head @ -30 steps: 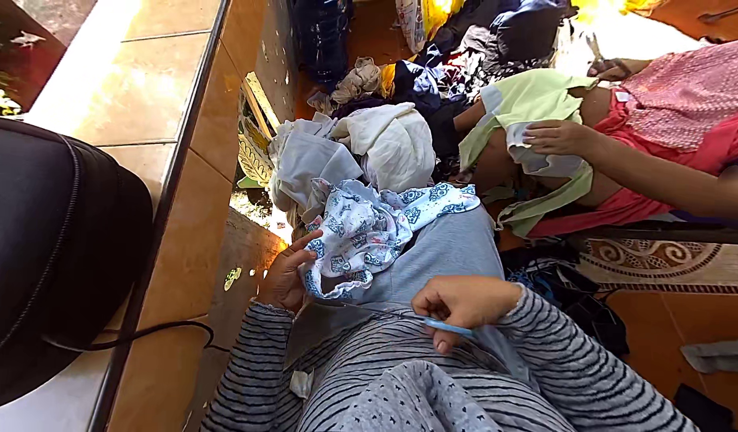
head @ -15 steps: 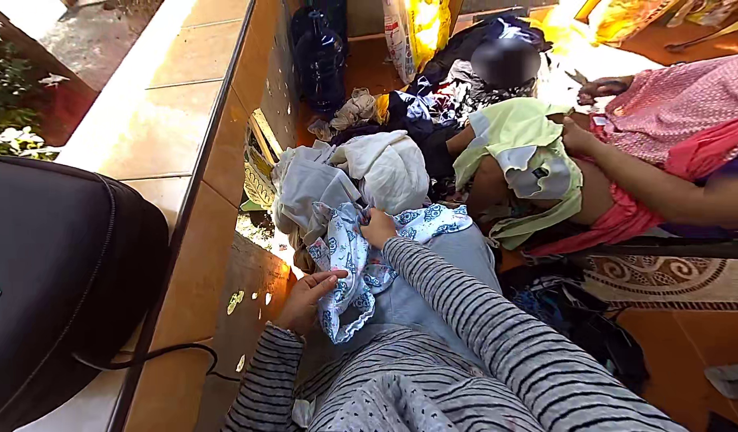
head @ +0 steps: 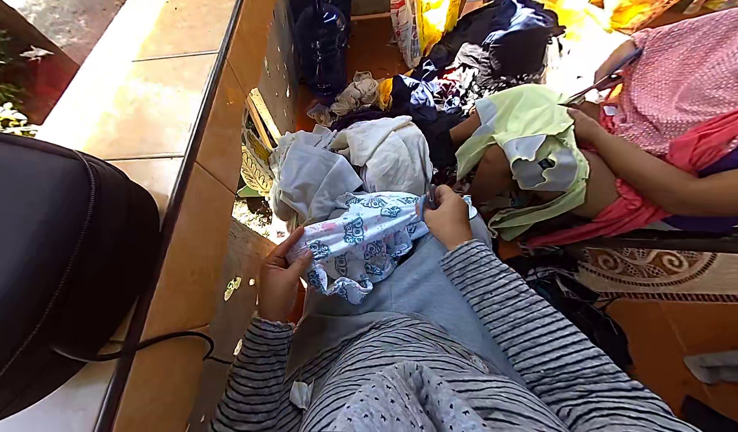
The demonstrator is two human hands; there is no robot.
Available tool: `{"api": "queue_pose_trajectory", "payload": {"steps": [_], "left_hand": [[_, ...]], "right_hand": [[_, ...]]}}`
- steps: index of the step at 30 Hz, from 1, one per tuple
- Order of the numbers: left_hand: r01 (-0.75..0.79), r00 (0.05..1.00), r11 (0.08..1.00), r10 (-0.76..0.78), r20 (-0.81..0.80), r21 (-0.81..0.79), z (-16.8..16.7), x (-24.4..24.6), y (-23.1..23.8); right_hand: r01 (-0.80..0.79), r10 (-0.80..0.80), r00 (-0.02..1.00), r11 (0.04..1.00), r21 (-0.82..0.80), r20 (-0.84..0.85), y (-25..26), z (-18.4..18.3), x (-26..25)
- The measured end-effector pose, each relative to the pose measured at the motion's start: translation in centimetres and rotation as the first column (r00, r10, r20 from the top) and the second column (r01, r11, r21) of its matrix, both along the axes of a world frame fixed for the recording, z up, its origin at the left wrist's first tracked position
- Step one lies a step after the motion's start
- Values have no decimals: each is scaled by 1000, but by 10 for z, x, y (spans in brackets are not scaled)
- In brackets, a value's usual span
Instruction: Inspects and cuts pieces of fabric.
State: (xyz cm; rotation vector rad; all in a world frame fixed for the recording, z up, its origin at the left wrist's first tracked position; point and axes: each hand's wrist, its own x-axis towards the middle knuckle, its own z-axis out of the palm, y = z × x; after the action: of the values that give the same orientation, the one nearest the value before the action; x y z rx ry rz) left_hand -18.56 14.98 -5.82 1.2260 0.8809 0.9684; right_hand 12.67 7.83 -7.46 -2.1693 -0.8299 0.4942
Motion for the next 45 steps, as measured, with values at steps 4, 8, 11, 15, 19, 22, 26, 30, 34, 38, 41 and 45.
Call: {"api": "queue_pose_trajectory", "payload": {"steps": [4, 8, 11, 15, 19, 22, 26, 30, 34, 38, 41, 45], "left_hand": [[137, 989, 991, -137, -48, 1, -2, 4, -3], [170, 985, 985, -169, -31, 26, 6, 3, -2], [155, 988, 987, -155, -21, 30, 6, 3, -1], [119, 992, 993, -119, -32, 4, 8, 5, -4], [130, 992, 992, -130, -4, -4, 12, 8, -8], [129, 991, 992, -129, 17, -4, 15, 10, -12], [119, 993, 993, -119, 26, -10, 21, 15, -19], [122, 992, 993, -122, 26, 2, 25, 21, -27], [100, 994, 995, -100, 53, 8, 24, 25, -32], [72, 995, 997, -74, 73, 22, 26, 26, -32], [96, 992, 994, -99, 77, 44, 25, 27, -33], [151, 986, 985, -155, 58, 79, 23, 31, -39]], "right_hand": [[-225, 241, 963, 965, 136, -118, -28, -3, -27], [-522, 581, 442, 786, 331, -683, -68, 20, -63], [-653, 492, 44, 673, 347, -870, -88, 27, -74], [-692, 359, -3, 673, 261, -933, -96, 34, -81], [-616, 378, -64, 713, 334, -924, -94, 28, -89], [-560, 426, -129, 714, 420, -895, -91, 25, -95], [-543, 488, -112, 700, 465, -866, -87, 25, -108], [-539, 552, -46, 688, 486, -833, -83, 25, -117], [-466, 558, 55, 748, 473, -828, -85, 26, -125], [-428, 580, 117, 762, 486, -806, -92, 25, -129], [-431, 533, 120, 788, 440, -837, -91, 29, -128], [-385, 548, 89, 789, 479, -831, -89, 25, -128]]}}
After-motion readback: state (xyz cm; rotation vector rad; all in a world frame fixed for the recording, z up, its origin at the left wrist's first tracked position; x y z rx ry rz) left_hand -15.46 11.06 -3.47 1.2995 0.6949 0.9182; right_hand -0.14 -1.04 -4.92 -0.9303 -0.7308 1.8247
